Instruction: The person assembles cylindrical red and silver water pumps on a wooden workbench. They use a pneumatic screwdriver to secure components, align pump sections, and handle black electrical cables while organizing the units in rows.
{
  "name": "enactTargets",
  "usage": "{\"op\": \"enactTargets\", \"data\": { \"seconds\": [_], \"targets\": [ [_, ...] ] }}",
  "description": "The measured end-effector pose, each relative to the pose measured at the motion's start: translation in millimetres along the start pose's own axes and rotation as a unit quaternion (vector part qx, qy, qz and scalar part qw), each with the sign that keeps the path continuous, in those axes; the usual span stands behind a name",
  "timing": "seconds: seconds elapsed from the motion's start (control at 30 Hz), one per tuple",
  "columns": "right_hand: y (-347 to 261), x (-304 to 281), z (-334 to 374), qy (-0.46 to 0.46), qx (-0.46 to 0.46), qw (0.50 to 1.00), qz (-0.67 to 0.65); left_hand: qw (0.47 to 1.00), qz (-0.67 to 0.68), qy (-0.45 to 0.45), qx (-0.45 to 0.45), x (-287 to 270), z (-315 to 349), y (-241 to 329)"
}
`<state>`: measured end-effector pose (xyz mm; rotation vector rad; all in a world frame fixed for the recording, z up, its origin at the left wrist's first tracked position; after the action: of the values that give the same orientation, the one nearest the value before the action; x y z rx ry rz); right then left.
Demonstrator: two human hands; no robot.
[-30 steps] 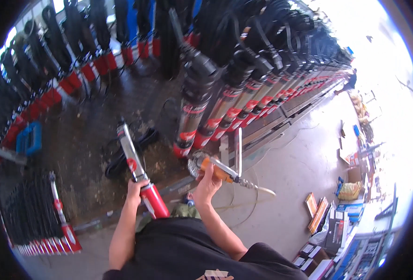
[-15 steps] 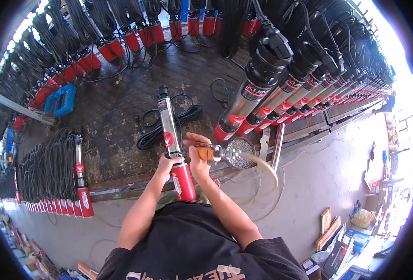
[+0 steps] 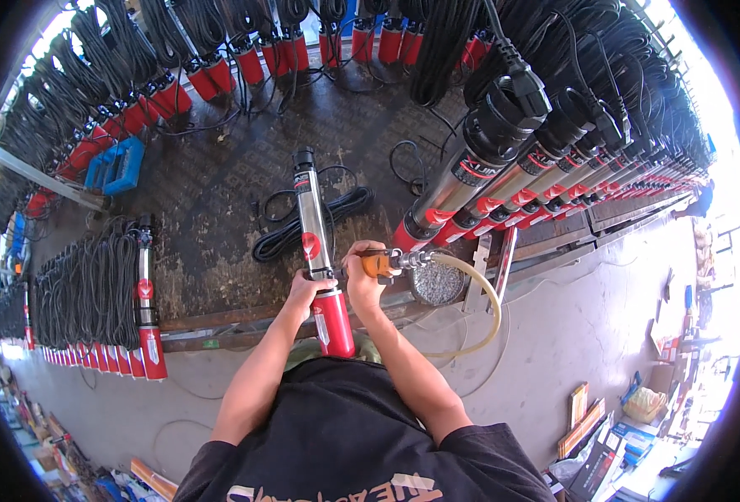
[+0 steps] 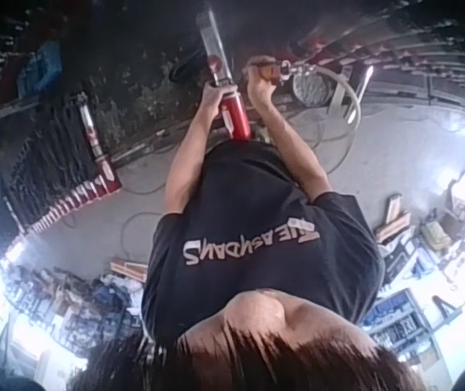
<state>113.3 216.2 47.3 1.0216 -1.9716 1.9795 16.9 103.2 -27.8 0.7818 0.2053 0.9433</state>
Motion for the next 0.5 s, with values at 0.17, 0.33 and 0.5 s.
{"op": "enactTargets", "data": {
  "seconds": [0.17,0.33,0.5],
  "targets": [
    [2.1,-1.5,0.0,0.006,0.005,1.0,0.006,1.0,0.005,-0.01,-0.001,-0.1,-1.6,-2.5],
    [6.3,-2.2,0.0,0.011,-0.014,1.0,-0.004,1.0,0.001,-0.001,0.007,-1.5,-2.3,-4.1],
    [9.2,-1.5,0.1,0.022,0.001,1.0,-0.004,1.0,0.0,-0.008,0.018,-1.2,-2.8,-3.9]
  ]
}}
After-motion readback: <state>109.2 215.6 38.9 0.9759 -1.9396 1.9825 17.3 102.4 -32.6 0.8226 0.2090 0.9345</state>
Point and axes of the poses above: each hand's wrist, its own z-axis away from the middle knuckle, its own x-axis out of the palm, y = z × x, the point moved 3 cm from there along -z, towards the middle knuckle, and after that the axes turned 4 degrees about -x, right-handed, at the moved point
